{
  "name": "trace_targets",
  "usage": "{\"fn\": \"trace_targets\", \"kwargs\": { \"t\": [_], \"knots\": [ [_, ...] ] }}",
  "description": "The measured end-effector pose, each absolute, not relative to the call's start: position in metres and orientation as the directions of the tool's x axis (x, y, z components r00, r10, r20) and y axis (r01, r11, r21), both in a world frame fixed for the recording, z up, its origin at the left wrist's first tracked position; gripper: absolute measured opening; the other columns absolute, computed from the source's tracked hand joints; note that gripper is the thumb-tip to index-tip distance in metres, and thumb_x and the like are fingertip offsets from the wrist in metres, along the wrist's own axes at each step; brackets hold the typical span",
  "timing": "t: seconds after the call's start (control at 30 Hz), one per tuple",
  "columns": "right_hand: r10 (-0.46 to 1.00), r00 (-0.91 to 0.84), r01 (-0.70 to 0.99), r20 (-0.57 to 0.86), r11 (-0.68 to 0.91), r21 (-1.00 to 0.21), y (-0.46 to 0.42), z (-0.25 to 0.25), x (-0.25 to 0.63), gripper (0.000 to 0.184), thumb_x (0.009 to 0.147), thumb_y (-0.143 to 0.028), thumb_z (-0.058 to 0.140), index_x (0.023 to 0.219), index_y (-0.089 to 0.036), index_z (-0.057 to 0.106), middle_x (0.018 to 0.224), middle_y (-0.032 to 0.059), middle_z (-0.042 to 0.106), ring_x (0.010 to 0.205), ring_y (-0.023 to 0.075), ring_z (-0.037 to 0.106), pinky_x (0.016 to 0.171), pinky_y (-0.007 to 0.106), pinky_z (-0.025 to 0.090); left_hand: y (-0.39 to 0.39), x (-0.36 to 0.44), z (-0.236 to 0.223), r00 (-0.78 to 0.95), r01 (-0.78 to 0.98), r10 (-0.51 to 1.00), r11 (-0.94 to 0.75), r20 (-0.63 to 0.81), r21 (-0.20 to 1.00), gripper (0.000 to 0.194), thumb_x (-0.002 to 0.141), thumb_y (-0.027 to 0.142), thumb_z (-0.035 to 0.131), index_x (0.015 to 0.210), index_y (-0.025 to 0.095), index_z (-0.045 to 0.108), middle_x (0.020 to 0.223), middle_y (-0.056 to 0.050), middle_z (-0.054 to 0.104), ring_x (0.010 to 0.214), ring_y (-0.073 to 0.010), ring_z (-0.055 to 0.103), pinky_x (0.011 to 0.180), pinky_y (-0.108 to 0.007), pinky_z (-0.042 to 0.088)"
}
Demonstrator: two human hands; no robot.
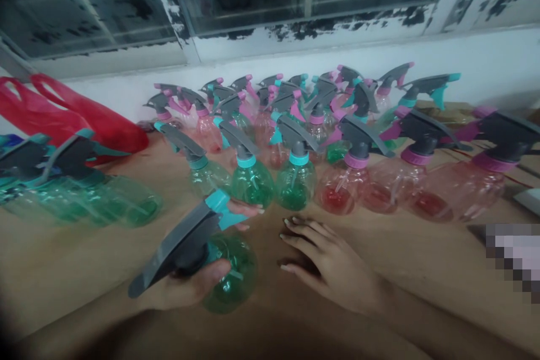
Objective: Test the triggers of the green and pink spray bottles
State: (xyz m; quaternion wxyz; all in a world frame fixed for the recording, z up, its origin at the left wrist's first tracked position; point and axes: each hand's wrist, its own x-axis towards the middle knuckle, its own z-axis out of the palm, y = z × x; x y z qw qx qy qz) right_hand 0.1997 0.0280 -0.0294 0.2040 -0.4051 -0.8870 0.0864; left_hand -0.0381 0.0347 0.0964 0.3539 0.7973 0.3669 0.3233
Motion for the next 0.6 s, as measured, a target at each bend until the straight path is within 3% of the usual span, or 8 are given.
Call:
{"fn": "trace_targets", "kwargs": {
  "t": [0.13, 0.27, 0.6],
  "knots": [
    [0.753, -0.594, 0.690, 0.284, 0.658, -0.302, 0.028, -0.029, 0.200, 0.043, 0.091, -0.042, 0.050, 0.129, -0.021, 0.051, 0.134, 0.0067, 0.056, 0.129, 0.0230, 0.045, 0.104, 0.046, 0.042, 0.039, -0.040, 0.085, 0.557, 0.206, 0.745, -0.552, 0.368, 0.808, 0.055, 0.070, 0.013, 0.056, 0.124, 0.019, 0.052, 0.119, -0.006, 0.063, 0.097, -0.0183, 0.063, 0.085, -0.028, 0.053],
    [0.754, -0.597, 0.699, 0.275, 0.657, -0.282, 0.028, -0.028, 0.200, 0.043, 0.092, -0.042, 0.049, 0.129, -0.021, 0.051, 0.135, 0.0060, 0.055, 0.129, 0.0225, 0.044, 0.105, 0.046, 0.042, 0.040, -0.041, 0.080, 0.537, 0.175, 0.760, -0.525, 0.366, 0.833, 0.050, 0.069, 0.011, 0.057, 0.119, 0.017, 0.054, 0.121, -0.007, 0.062, 0.102, -0.0200, 0.062, 0.087, -0.030, 0.053],
    [0.749, -0.603, 0.700, 0.274, 0.662, -0.268, 0.028, -0.031, 0.201, 0.042, 0.093, -0.043, 0.047, 0.130, -0.022, 0.049, 0.136, 0.0053, 0.054, 0.129, 0.0214, 0.043, 0.104, 0.045, 0.043, 0.038, -0.041, 0.085, 0.521, 0.228, 0.777, -0.525, 0.352, 0.820, 0.045, 0.069, 0.017, 0.056, 0.114, 0.016, 0.057, 0.113, -0.008, 0.066, 0.093, -0.0191, 0.064, 0.082, -0.028, 0.054]
  ]
}}
